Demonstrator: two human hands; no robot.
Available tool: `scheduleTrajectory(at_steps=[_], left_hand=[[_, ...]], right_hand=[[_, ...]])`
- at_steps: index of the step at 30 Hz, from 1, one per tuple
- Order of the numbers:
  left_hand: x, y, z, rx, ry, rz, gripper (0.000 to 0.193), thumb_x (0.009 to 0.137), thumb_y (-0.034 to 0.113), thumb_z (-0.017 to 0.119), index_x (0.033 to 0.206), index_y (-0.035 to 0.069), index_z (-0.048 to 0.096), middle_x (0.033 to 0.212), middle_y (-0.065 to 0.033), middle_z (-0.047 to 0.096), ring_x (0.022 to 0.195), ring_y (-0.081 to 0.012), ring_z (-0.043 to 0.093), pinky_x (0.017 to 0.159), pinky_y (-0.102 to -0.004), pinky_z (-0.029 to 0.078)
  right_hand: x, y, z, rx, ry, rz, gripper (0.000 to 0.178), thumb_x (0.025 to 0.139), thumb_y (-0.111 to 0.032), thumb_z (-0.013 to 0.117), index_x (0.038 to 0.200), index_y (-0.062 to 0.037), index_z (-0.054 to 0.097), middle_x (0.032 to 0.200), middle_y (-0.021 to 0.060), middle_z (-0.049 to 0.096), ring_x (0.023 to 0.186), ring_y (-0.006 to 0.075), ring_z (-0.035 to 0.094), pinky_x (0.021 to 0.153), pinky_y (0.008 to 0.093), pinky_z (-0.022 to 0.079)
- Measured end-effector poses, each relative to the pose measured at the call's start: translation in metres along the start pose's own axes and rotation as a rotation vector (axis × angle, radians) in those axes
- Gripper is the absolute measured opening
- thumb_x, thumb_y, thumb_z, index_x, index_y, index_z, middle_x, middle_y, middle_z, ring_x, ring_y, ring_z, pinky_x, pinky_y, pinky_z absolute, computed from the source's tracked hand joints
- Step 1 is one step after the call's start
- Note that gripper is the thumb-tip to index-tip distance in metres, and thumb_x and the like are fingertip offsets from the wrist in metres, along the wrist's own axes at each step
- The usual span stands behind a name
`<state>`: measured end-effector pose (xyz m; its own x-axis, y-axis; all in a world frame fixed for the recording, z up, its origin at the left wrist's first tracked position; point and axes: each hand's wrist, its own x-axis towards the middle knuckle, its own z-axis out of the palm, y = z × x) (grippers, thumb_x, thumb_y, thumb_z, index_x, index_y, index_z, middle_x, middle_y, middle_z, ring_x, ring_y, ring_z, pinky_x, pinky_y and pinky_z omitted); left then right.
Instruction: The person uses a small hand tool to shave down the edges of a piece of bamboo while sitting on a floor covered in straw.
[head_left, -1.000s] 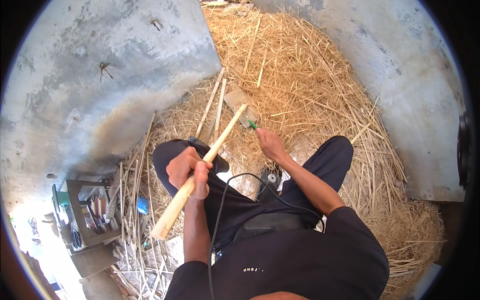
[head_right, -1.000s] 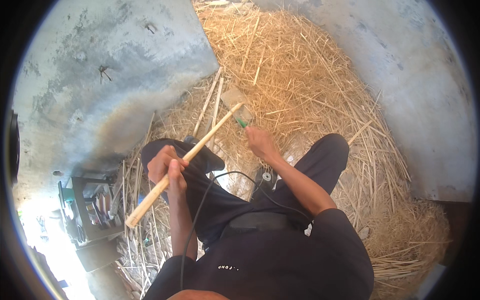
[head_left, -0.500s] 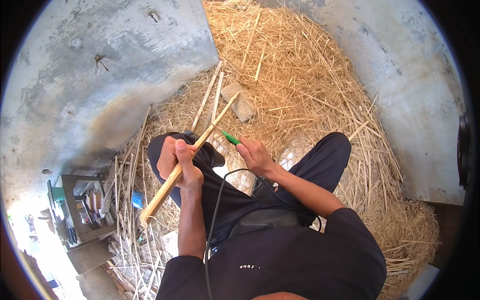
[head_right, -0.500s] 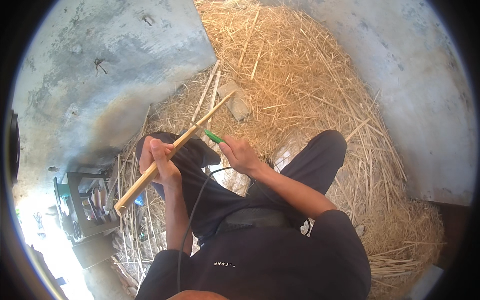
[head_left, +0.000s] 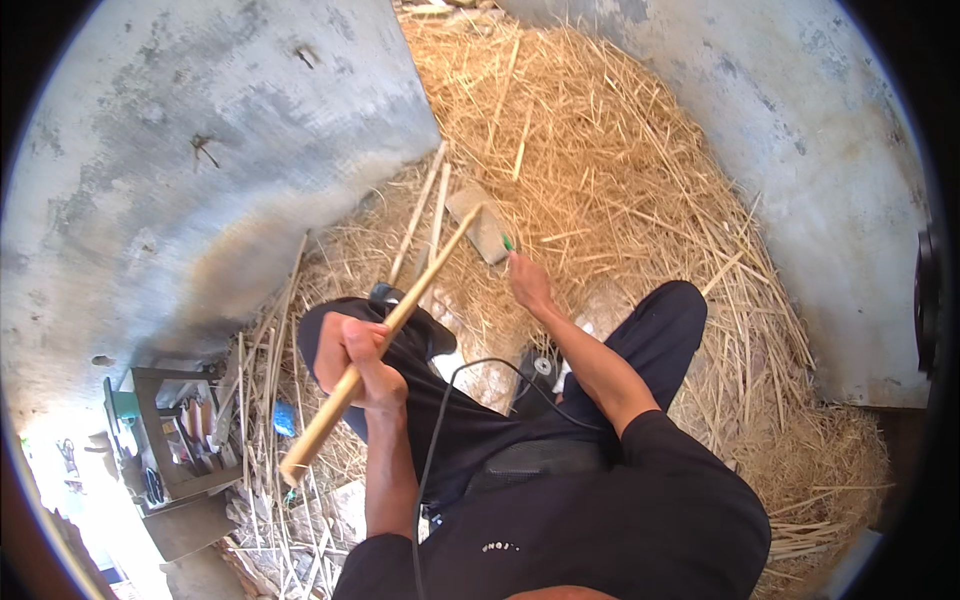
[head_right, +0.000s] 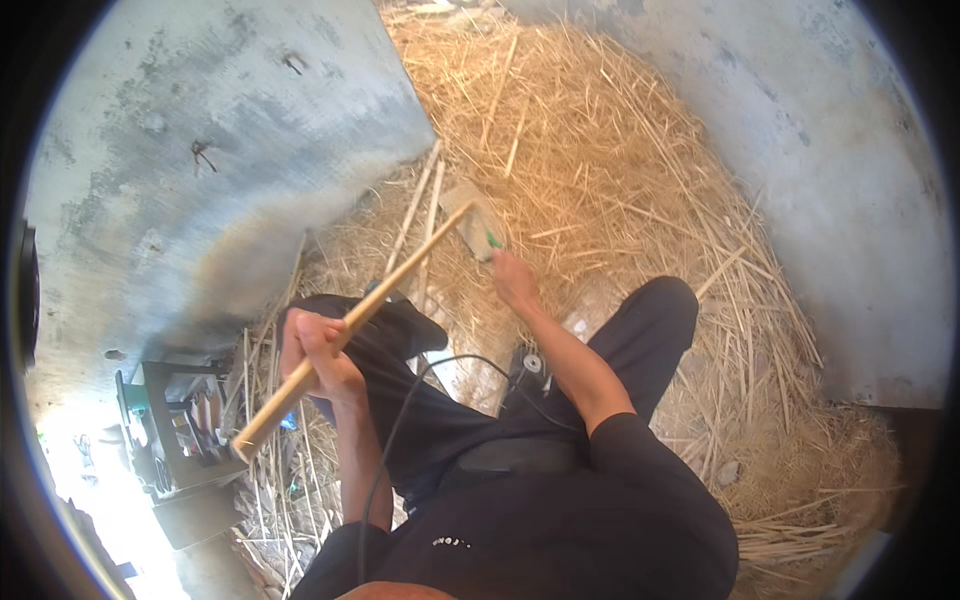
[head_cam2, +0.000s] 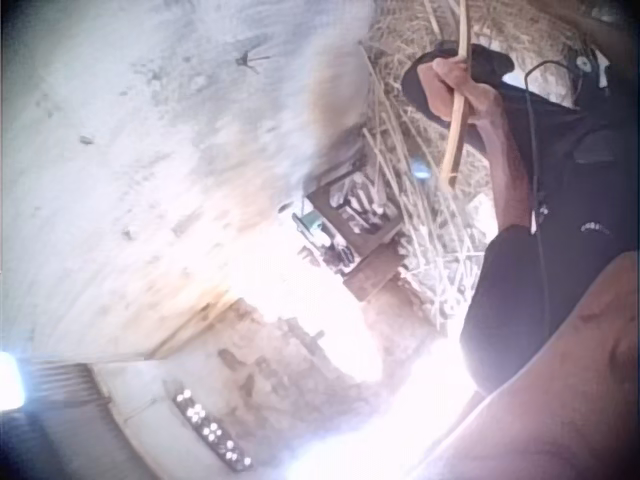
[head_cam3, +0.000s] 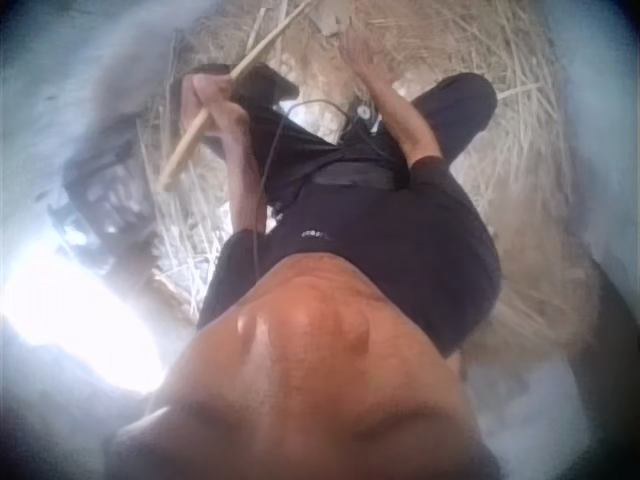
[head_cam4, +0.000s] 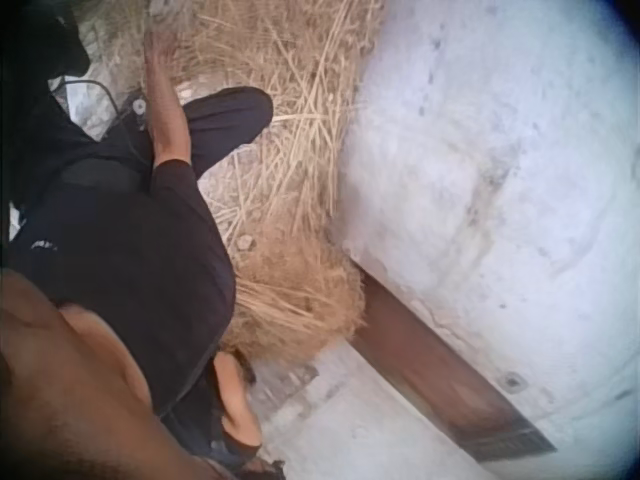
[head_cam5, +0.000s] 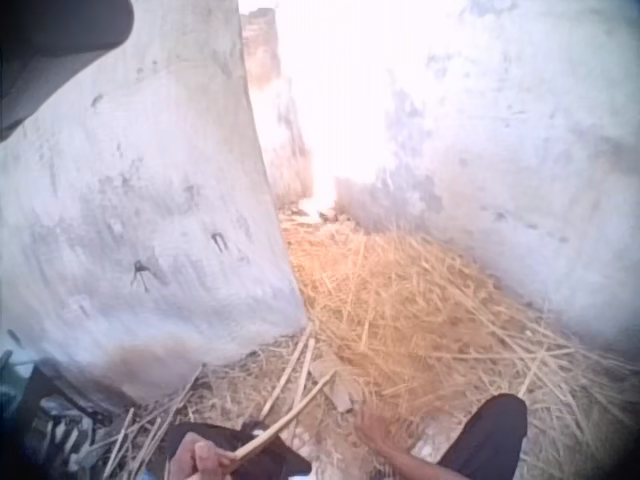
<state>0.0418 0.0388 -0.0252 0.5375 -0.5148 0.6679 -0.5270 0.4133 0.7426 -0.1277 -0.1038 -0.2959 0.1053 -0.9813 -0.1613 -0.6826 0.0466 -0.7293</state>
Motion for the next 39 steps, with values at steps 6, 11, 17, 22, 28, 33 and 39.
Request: scheduleTrajectory(at_steps=[6,11,17,22,28,33,39], left_hand=[[-0.003,0.011,0.006,0.008,-0.036,-0.064,0.034,0.095,0.015,0.041,0.064,0.002,0.043,0.061,-0.0074,0.047,0.057,-0.0136,0.045,0.057,-0.026,0.036],[-0.003,0.01,0.013,0.019,-0.034,-0.076,0.033,0.095,0.015,0.042,0.065,0.002,0.043,0.064,-0.0067,0.048,0.061,-0.0119,0.045,0.06,-0.0255,0.035],[0.0,0.008,-0.013,0.081,-0.029,-0.084,0.032,0.096,0.016,0.043,0.066,0.002,0.043,0.064,-0.0064,0.048,0.062,-0.0116,0.046,0.061,-0.025,0.036],[-0.002,0.012,0.006,0.055,-0.084,-0.061,0.034,0.095,0.016,0.044,0.065,0.002,0.046,0.062,-0.0062,0.049,0.06,-0.0122,0.047,0.057,-0.0254,0.036],[0.001,0.002,-0.003,0.05,0.018,-0.034,0.035,0.095,0.021,0.044,0.067,0.001,0.05,0.06,-0.0053,0.049,0.054,-0.0111,0.041,0.051,-0.0268,0.032],[0.002,0.01,0.003,0.009,-0.019,-0.072,0.03,0.093,0.018,0.041,0.07,0.001,0.049,0.067,-0.0063,0.049,0.061,-0.0117,0.041,0.057,-0.0271,0.033],[-0.001,0.012,-0.001,0.027,-0.075,-0.118,0.023,0.09,0.014,0.038,0.071,0.002,0.044,0.072,-0.0069,0.049,0.068,-0.0127,0.041,0.065,-0.0273,0.035]], right_hand=[[0.013,-0.043,0.003,0.008,-0.09,0.068,0.051,0.098,-0.038,0.029,0.098,0.0037,0.059,0.085,0.0297,0.062,0.085,0.0444,0.061,0.075,0.0518,0.046],[0.031,-0.044,0.013,-0.064,-0.092,0.09,0.054,0.098,-0.039,0.028,0.097,0.0063,0.059,0.083,0.0301,0.061,0.084,0.0455,0.06,0.077,0.0537,0.046],[0.012,-0.099,0.004,0.028,-0.021,-0.12,0.05,0.098,-0.036,0.03,0.09,0.0034,0.06,0.075,0.0271,0.06,0.074,0.0438,0.059,0.074,0.0564,0.044],[0.035,-0.046,0.004,-0.209,-0.156,-0.009,0.038,0.096,-0.027,0.034,0.099,0.0024,0.057,0.075,0.0235,0.063,0.076,0.039,0.064,0.073,0.0509,0.048],[-0.072,-0.151,-0.059,0.436,-0.121,-0.389,0.032,0.096,-0.025,0.035,0.095,0.0002,0.053,0.063,0.0247,0.053,0.059,0.0388,0.056,0.057,0.0466,0.041],[-0.134,-0.153,-0.101,0.325,-0.19,-0.556,0.03,0.096,-0.024,0.035,0.091,0.0006,0.051,0.057,0.0223,0.049,0.051,0.0381,0.05,0.053,0.0461,0.04],[-0.141,-0.142,-0.111,0.206,-0.234,-0.453,0.032,0.097,-0.023,0.034,0.08,0.0,0.048,0.055,0.02,0.046,0.051,0.0371,0.049,0.053,0.0455,0.038]])
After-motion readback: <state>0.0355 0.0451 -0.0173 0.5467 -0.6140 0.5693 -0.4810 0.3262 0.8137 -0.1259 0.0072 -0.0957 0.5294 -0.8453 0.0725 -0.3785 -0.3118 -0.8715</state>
